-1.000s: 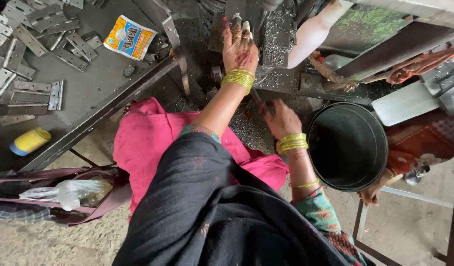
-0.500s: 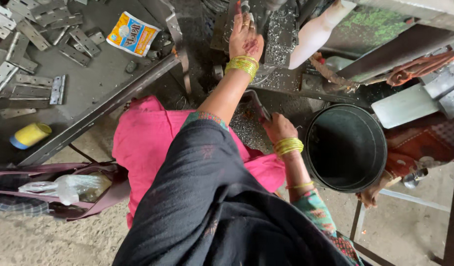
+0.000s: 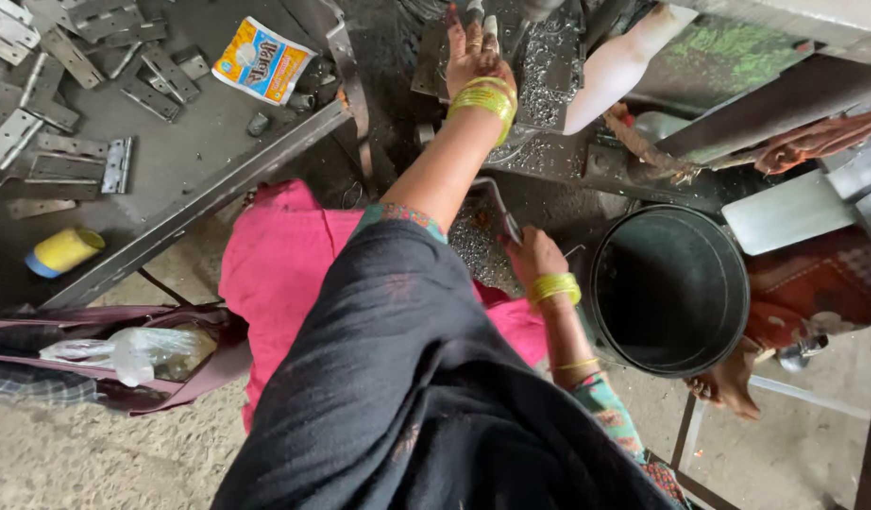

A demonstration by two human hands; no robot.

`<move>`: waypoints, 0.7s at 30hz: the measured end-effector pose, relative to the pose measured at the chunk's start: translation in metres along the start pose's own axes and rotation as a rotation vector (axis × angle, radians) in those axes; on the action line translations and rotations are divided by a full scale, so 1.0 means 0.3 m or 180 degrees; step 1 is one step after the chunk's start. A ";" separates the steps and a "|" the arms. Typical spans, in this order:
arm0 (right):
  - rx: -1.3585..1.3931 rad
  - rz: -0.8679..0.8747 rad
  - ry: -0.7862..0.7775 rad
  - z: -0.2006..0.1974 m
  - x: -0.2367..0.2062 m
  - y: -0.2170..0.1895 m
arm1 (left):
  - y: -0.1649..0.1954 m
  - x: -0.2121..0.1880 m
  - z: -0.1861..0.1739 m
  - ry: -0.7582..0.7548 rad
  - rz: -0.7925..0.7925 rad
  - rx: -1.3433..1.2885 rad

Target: The person repeatedly picks up small metal parts from a tray and grinds them against a rotating grinding wheel. They hold each part with one hand and use a metal rod in the other hand to assist in positioning or cleaning the part during the grinding process.

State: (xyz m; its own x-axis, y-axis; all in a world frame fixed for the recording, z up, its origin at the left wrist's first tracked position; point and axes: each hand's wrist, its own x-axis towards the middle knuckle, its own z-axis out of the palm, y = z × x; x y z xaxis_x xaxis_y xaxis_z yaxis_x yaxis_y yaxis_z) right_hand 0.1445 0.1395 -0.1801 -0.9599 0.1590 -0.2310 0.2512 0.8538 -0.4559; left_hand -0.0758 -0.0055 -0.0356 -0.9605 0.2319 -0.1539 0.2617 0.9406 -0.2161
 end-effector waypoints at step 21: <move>0.0190 0.0238 0.0134 0.167 -0.023 0.018 | -0.007 0.108 -0.008 0.0480 -0.0002 -0.0127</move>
State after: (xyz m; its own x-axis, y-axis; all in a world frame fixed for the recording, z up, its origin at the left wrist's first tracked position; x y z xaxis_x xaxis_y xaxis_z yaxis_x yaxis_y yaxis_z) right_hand 0.1589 0.1181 -0.2239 -0.9422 0.2430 -0.2307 0.3282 0.8079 -0.4894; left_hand -0.1078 0.0006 -0.0378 -0.9647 0.2632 -0.0066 0.2602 0.9492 -0.1771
